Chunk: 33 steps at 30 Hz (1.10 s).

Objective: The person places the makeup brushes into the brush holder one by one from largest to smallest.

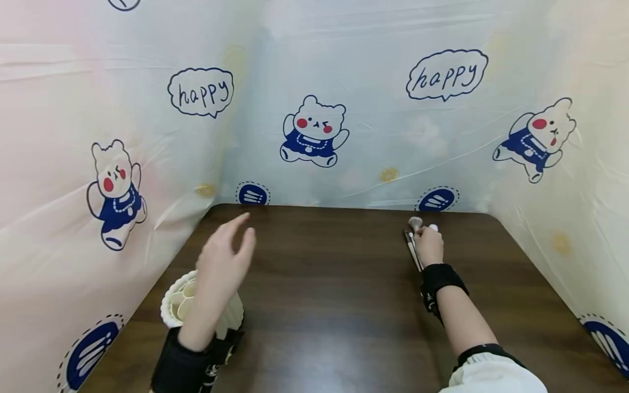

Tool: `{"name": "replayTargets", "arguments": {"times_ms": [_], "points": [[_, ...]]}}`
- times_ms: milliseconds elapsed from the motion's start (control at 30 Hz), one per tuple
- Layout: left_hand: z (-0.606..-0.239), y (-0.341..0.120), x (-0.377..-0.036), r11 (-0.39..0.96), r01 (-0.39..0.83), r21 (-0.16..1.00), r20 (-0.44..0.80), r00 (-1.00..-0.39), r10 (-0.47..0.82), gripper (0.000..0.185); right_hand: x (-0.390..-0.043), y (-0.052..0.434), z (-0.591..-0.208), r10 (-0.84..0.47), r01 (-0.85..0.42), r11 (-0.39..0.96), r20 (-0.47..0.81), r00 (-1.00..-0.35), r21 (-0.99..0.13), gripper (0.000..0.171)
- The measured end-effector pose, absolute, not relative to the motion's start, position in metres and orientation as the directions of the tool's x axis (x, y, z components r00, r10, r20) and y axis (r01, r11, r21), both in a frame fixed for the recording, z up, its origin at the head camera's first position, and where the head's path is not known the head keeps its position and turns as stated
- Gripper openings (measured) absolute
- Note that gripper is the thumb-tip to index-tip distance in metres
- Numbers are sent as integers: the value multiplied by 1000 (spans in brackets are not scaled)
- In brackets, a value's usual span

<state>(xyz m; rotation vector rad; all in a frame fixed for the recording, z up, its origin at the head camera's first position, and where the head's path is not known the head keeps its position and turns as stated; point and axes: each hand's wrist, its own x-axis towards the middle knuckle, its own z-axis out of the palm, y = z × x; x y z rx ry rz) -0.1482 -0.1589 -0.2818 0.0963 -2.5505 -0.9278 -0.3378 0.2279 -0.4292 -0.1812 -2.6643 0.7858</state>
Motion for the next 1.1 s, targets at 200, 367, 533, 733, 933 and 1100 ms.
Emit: {"name": "replayTargets", "arguments": {"times_ms": [200, 367, 533, 733, 933, 1100], "points": [[-297, -208, -132, 695, 12, 719, 412, -812, -412, 41, -347, 237, -428, 285, 106, 781, 199, -938, -615, 28], [-324, -236, -125, 661, -117, 741, 376, -743, -553, 40, -356, 239, -427, 307, 140, 756, 157, -939, -640, 29], [-353, -261, -122, 597, -201, 776, 279, -740, -612, 45, -368, 244, -438, 316, 168, 759, 130, -940, -629, 28], [-387, -282, -123, 472, -212, 856, 138, -786, -603, 52, -377, 249, -453, 386, 249, 740, 91, -918, -624, 27], [-408, -293, -130, 337, -211, 917, -6, -856, -517, 59, -388, 248, -462, 390, 233, 763, 143, -910, -603, 26], [-419, -297, -133, 322, -204, 925, -23, -872, -488, 57, -399, 243, -470, 340, 207, 814, 156, -927, -543, 31]]}}
